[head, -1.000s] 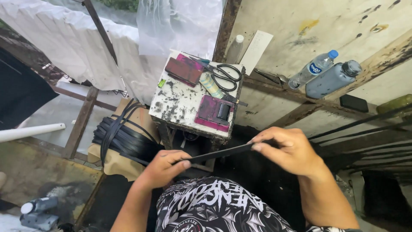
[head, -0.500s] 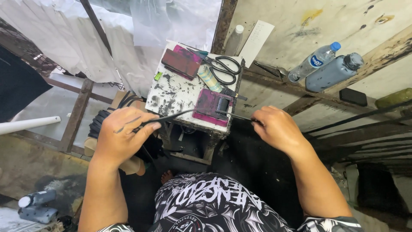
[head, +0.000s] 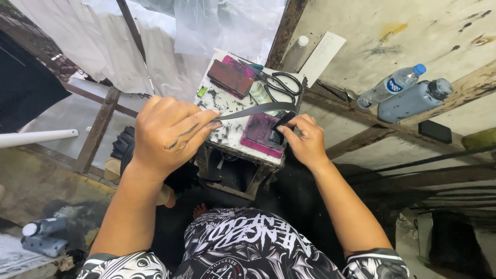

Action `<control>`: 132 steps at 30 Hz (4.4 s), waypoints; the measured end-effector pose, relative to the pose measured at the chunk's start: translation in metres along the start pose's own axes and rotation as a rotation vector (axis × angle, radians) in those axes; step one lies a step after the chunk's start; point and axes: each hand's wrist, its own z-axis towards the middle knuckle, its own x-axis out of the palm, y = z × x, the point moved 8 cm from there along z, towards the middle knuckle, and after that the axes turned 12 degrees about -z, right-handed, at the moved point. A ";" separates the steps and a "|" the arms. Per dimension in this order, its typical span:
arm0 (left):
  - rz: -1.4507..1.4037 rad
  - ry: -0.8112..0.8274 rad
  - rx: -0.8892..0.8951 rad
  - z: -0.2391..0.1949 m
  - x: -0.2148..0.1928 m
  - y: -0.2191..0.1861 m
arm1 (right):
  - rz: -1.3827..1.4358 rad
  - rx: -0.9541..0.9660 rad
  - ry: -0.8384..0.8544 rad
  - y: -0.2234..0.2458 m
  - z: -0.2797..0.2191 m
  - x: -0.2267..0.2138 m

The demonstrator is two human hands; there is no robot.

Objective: Applying dye to leather strips using a sponge and hanging them on a drying rack with clips.

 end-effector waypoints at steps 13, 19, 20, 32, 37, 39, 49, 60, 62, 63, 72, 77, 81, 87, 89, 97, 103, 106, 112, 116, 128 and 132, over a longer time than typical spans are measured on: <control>0.033 0.031 -0.002 -0.002 -0.002 0.014 | -0.072 -0.146 0.035 -0.002 0.001 -0.002; 0.113 0.067 -0.018 -0.005 -0.015 0.028 | -0.111 -0.211 0.093 0.020 0.013 -0.006; 0.127 0.071 -0.018 -0.005 -0.018 0.030 | -0.111 -0.215 0.107 0.023 0.014 -0.006; 0.281 0.182 -0.037 -0.031 -0.042 0.079 | -0.158 -0.177 0.330 0.026 0.014 0.015; 0.326 0.211 -0.049 -0.050 -0.044 0.108 | -0.179 -0.216 0.324 0.032 0.016 0.017; 0.367 0.244 -0.088 -0.060 -0.042 0.121 | -0.172 -0.239 0.312 0.032 0.015 0.018; 0.257 0.362 -0.291 -0.125 -0.012 0.189 | -0.176 -0.274 0.391 0.043 0.020 0.021; -0.225 0.309 -0.269 -0.080 0.127 0.093 | -0.212 -0.415 0.246 0.053 0.024 0.017; -0.255 0.342 -0.264 -0.073 0.152 0.078 | -0.213 -0.424 0.250 0.053 0.024 0.018; -0.287 0.377 -0.255 -0.069 0.166 0.070 | -0.216 -0.430 0.251 0.053 0.024 0.018; -0.242 0.383 -0.146 -0.077 0.209 0.065 | -0.222 -0.414 0.218 0.053 0.023 0.013; -0.241 0.404 -0.134 -0.076 0.216 0.060 | -0.232 -0.398 0.203 0.044 0.016 0.010; -0.252 0.430 -0.133 -0.072 0.217 0.055 | -0.243 -0.381 0.170 0.030 0.007 0.009; -0.231 0.442 -0.101 -0.063 0.206 0.052 | -0.253 -0.360 0.141 0.022 0.000 -0.008; -0.224 0.449 -0.106 -0.066 0.208 0.053 | -0.255 -0.348 0.136 0.018 -0.004 -0.013; -0.194 0.468 -0.105 -0.068 0.210 0.053 | -0.324 -0.316 0.119 0.009 -0.020 -0.035; -0.184 0.492 -0.100 -0.071 0.212 0.056 | -0.368 -0.285 0.102 -0.007 -0.036 -0.052; -0.180 0.494 -0.103 -0.070 0.212 0.055 | -0.396 -0.262 0.112 -0.018 -0.046 -0.060; -0.173 0.490 -0.101 -0.071 0.212 0.056 | -0.454 -0.232 0.089 -0.029 -0.060 -0.086; -0.170 0.489 -0.097 -0.071 0.212 0.056 | -0.492 -0.199 0.083 -0.036 -0.072 -0.104; -0.242 0.487 -0.046 -0.066 0.207 0.052 | -0.591 0.032 0.164 -0.078 -0.121 -0.162; -0.243 0.478 -0.041 -0.064 0.205 0.050 | -0.614 0.100 0.130 -0.097 -0.145 -0.187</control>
